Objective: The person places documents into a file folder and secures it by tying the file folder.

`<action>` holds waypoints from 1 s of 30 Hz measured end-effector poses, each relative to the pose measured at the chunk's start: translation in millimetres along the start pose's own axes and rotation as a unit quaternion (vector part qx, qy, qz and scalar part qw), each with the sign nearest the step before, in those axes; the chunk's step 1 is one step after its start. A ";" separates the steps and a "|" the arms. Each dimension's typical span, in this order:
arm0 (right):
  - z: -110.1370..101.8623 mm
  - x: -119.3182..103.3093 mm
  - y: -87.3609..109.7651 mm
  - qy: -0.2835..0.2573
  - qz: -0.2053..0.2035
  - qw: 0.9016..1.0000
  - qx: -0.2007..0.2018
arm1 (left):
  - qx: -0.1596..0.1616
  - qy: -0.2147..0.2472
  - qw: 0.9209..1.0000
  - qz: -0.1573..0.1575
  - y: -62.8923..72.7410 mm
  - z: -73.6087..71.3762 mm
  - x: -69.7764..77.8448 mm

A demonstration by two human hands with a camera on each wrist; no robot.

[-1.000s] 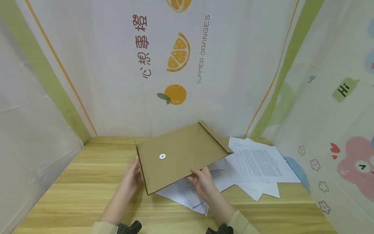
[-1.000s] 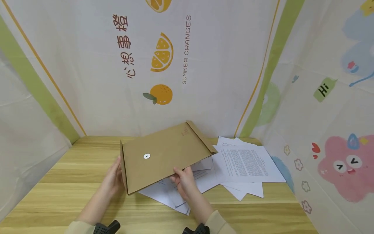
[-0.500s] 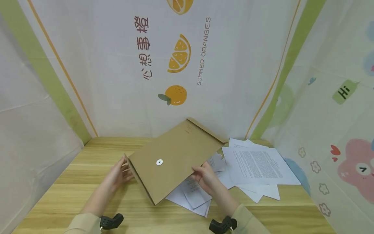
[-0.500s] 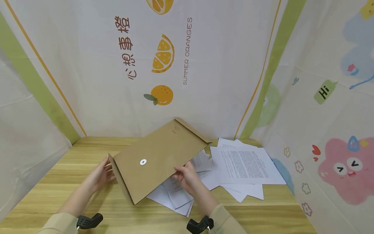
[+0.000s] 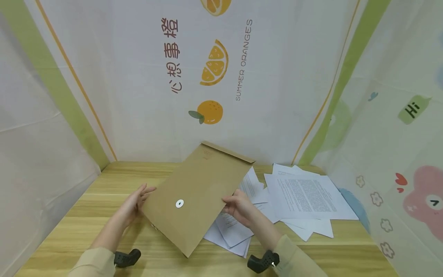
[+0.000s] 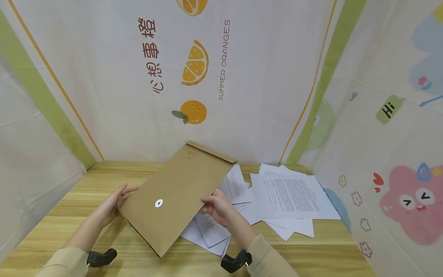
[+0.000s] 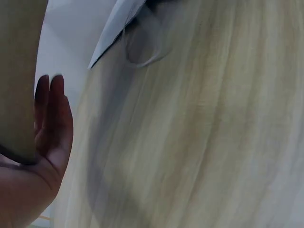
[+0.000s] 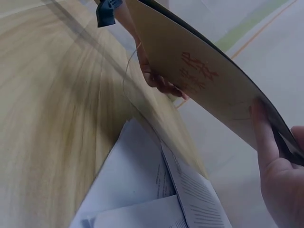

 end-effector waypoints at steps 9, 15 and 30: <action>2.3 0.2 -10.3 0.037 0.021 0.998 -0.036 | -0.060 -0.034 0.998 -0.006 2.6 -1.7 3.4; 5.3 2.4 -18.2 0.059 0.036 0.997 -0.042 | -0.078 -0.035 0.996 -0.016 7.0 -0.8 2.5; 13.3 23.0 -17.4 0.081 0.030 0.996 -0.031 | -0.020 0.020 1.000 0.003 31.2 -9.7 -3.0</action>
Point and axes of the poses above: each hand's wrist, its own y-axis away from the middle knuckle, its own z-axis out of the palm, x = y × z, the point moved 6 cm from there along -y, towards the middle knuckle, and after that the axes turned 10 degrees about x, right-handed, at the moved point
